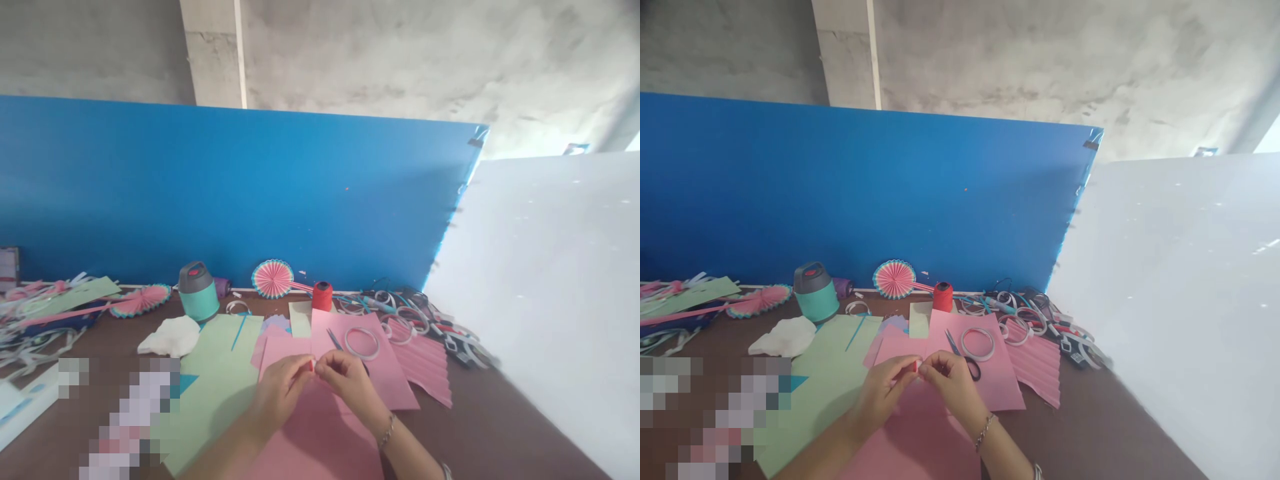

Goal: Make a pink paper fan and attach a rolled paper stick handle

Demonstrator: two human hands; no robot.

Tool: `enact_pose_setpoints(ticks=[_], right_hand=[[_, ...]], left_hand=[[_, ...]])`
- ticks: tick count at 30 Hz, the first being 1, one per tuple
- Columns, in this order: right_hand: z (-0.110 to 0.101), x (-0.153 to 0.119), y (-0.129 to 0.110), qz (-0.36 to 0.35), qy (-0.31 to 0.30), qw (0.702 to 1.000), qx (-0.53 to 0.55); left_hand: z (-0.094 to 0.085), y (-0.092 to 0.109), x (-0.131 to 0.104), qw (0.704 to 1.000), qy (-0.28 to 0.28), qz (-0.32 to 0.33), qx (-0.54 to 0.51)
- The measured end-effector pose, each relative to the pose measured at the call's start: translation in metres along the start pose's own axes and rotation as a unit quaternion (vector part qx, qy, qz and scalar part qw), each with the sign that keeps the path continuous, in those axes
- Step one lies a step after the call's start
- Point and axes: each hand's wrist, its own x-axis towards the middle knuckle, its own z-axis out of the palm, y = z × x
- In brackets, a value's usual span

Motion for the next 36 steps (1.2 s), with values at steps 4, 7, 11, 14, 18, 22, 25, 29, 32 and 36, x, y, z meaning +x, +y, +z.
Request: enact_pose_setpoints(ticks=[4,7,11,14,18,22,25,29,32,36], right_hand=[[-0.001,0.001,0.002,0.006,-0.023,1.000,0.015],[-0.002,0.000,0.003,0.007,-0.034,0.999,0.022],[-0.001,-0.001,0.002,0.001,-0.036,0.999,0.011],[-0.001,-0.002,0.003,-0.008,-0.044,0.999,0.002],[-0.001,-0.002,0.005,-0.004,-0.057,0.998,0.016],[-0.003,-0.002,0.006,0.006,-0.059,0.998,0.029],[-0.003,-0.002,0.005,0.002,-0.050,0.999,0.015],[-0.003,-0.001,-0.001,-0.003,-0.034,0.999,-0.006],[-0.002,-0.001,-0.003,-0.007,-0.029,0.999,-0.021],[-0.002,-0.002,-0.002,-0.022,-0.054,0.998,-0.022]], left_hand=[[0.000,0.002,0.001,1.000,-0.002,-0.003,0.003],[0.000,0.003,0.000,1.000,-0.003,-0.004,0.004],[0.001,0.002,-0.001,1.000,0.002,-0.001,0.003],[0.002,0.001,-0.001,1.000,-0.001,-0.003,-0.003],[0.002,0.002,0.000,1.000,0.006,0.003,-0.013],[-0.001,0.007,0.001,1.000,0.007,0.002,-0.019],[-0.004,0.010,0.002,1.000,0.001,-0.006,-0.015],[-0.005,0.011,0.003,1.000,-0.019,-0.009,-0.002],[-0.003,0.010,0.003,1.000,-0.027,-0.013,-0.004],[-0.003,0.011,0.004,0.999,-0.041,-0.020,-0.015]])
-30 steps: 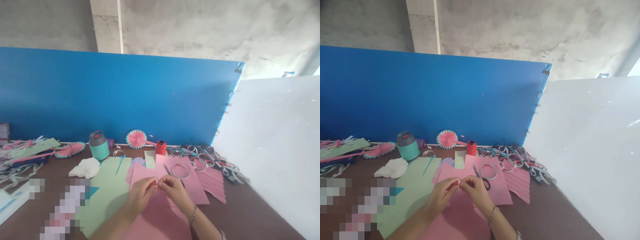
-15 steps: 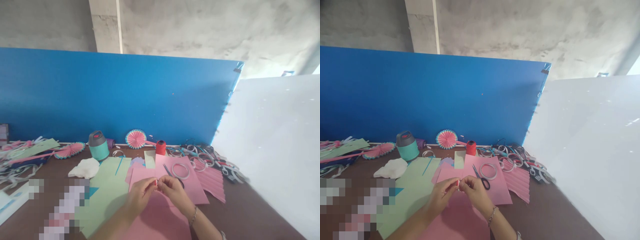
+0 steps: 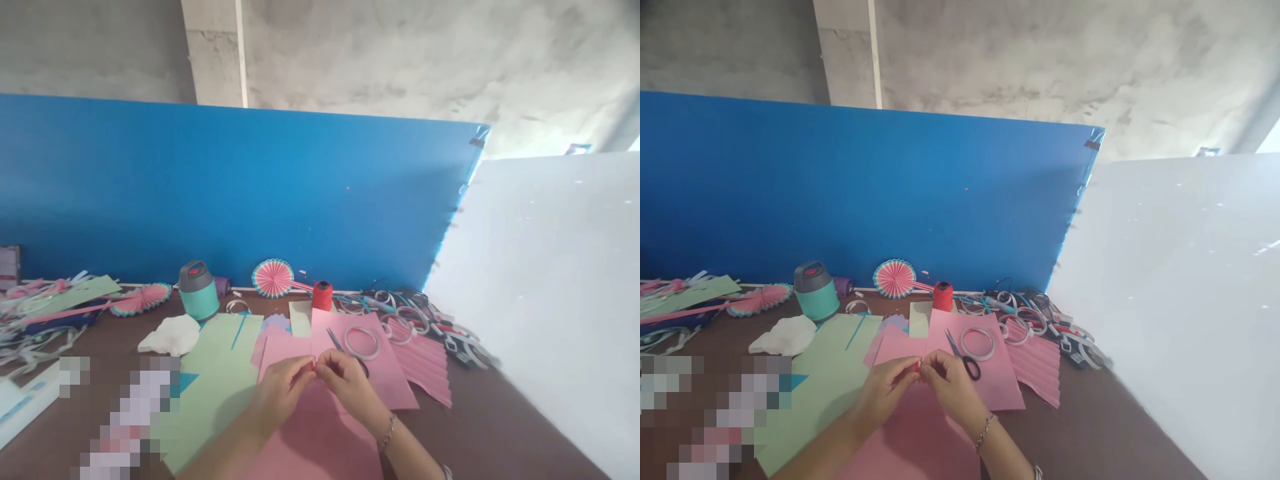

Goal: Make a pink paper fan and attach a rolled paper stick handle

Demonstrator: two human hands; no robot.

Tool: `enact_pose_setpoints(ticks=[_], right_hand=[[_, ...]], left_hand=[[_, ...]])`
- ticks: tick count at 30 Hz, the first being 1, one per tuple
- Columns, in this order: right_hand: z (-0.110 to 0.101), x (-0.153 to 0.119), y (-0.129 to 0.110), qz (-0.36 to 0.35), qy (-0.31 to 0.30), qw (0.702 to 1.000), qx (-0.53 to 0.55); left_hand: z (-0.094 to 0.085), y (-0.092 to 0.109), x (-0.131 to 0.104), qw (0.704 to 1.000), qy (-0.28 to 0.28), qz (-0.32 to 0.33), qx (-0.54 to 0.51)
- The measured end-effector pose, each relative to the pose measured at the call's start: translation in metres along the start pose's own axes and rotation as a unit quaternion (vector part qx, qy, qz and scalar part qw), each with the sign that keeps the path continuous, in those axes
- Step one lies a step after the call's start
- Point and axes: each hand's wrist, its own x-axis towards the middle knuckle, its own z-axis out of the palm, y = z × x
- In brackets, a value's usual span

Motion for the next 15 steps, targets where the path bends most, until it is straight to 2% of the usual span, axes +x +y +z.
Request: enact_pose_setpoints(ticks=[5,8,15], right_hand=[[-0.0016,-0.0011,0.0036,-0.010,-0.027,0.999,0.044],[-0.0018,-0.0003,0.0044,0.007,-0.019,0.998,0.065],[-0.0010,0.0016,-0.0020,0.041,-0.005,0.997,0.067]], left_hand=[[0.0010,-0.0030,0.0001,1.000,0.009,-0.010,-0.005],[0.0031,-0.0069,-0.0011,1.000,0.025,-0.018,-0.003],[0.0035,-0.0063,-0.0028,1.000,0.021,-0.009,-0.003]])
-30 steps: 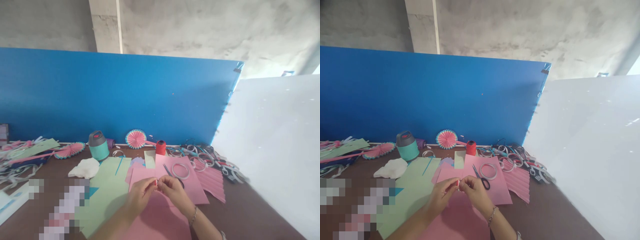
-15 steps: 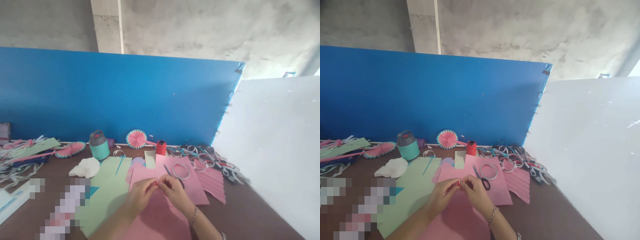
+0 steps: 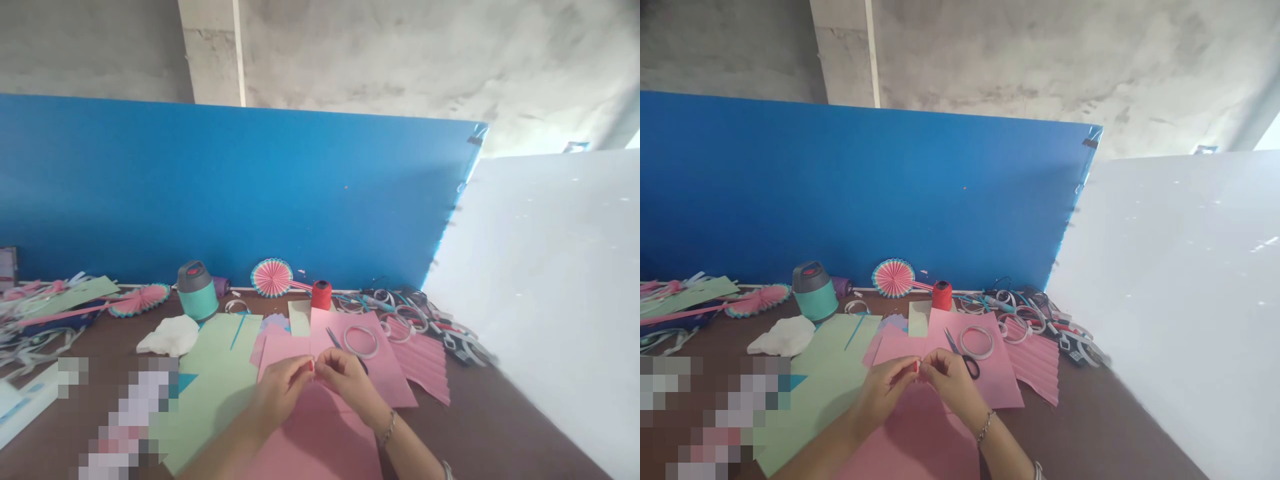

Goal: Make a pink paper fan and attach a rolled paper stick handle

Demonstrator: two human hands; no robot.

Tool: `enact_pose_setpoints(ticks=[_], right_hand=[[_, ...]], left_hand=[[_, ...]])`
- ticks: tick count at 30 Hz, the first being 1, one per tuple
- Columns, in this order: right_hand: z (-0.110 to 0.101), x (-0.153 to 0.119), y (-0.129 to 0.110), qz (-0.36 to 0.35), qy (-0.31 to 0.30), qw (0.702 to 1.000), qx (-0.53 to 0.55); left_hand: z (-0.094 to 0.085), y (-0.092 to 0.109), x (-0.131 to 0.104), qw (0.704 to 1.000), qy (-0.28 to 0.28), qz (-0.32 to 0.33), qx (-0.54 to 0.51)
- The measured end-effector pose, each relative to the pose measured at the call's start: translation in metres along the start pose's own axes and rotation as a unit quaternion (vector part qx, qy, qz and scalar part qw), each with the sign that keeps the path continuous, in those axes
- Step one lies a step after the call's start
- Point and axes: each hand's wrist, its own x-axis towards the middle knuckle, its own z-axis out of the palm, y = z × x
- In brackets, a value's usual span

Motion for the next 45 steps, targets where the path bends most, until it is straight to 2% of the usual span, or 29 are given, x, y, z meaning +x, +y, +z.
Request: enact_pose_setpoints(ticks=[8,13,20,24,34,41,45], right_hand=[[-0.004,0.001,0.004,0.030,-0.034,0.996,0.077],[-0.005,0.001,0.007,0.025,-0.047,0.994,0.092],[-0.008,-0.001,0.002,0.045,-0.067,0.991,0.110],[-0.009,-0.001,0.001,0.049,-0.080,0.988,0.121],[-0.006,0.000,0.003,0.040,-0.064,0.994,0.085],[-0.007,-0.001,0.002,0.034,-0.074,0.992,0.094],[-0.007,0.000,0.003,0.039,-0.065,0.993,0.091]], left_hand=[[0.000,0.001,0.000,1.000,-0.009,0.001,-0.013],[-0.001,0.004,-0.001,1.000,-0.011,-0.004,-0.023],[-0.005,0.013,0.000,0.997,-0.043,0.015,-0.060],[-0.007,0.017,0.001,0.996,-0.039,0.017,-0.076],[-0.005,0.013,0.000,0.997,-0.040,0.004,-0.067],[-0.009,0.020,0.001,0.995,-0.060,0.004,-0.084],[-0.006,0.015,0.001,0.997,-0.032,-0.001,-0.071]])
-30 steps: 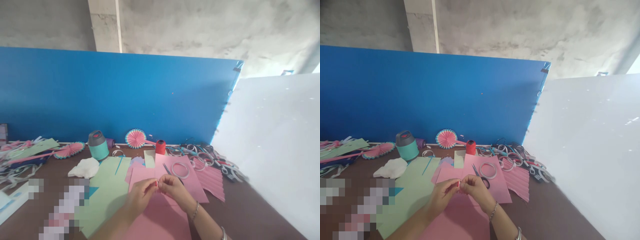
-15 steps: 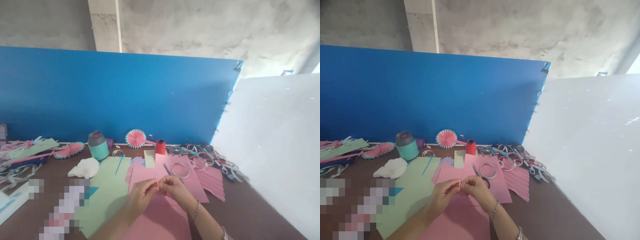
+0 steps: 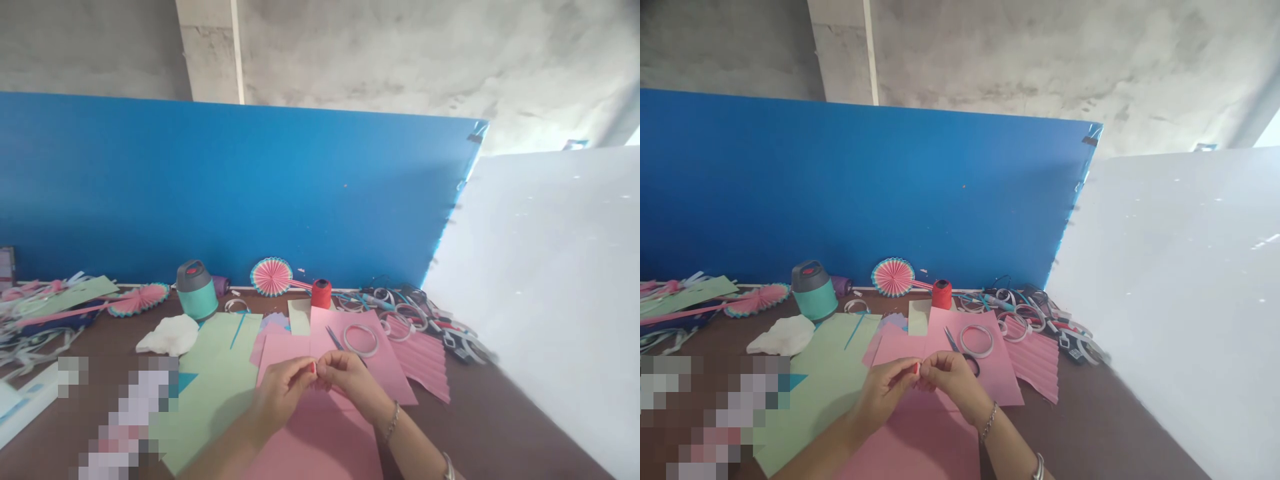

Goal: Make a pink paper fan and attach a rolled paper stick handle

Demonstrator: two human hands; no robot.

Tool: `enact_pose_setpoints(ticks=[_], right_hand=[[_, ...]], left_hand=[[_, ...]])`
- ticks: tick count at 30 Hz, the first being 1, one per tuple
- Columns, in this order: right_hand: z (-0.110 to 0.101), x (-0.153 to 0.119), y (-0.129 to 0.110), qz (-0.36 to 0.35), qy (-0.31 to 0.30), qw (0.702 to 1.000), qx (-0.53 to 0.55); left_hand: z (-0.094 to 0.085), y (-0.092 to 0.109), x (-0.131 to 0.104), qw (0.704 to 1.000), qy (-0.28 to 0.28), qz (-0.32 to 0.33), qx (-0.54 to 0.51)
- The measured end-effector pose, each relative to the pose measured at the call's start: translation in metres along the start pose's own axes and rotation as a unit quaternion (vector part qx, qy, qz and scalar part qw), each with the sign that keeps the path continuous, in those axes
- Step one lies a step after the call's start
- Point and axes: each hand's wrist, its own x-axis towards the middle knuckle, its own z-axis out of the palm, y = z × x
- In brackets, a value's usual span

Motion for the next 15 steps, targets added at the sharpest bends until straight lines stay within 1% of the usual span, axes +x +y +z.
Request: enact_pose_setpoints(ticks=[3,5,9,15], right_hand=[[0.001,0.001,0.000,-0.008,0.023,1.000,-0.006],[0.002,0.001,0.000,-0.016,0.045,0.999,-0.022],[0.005,-0.001,-0.002,-0.020,0.075,0.994,-0.079],[0.004,-0.002,-0.004,-0.042,0.077,0.987,-0.136]], left_hand=[[0.003,-0.009,0.000,0.999,0.040,-0.004,0.028],[0.004,-0.012,0.000,0.997,0.054,-0.005,0.049],[0.003,-0.011,0.000,0.996,0.046,-0.008,0.077],[0.002,-0.005,0.001,0.996,0.033,0.003,0.089]])
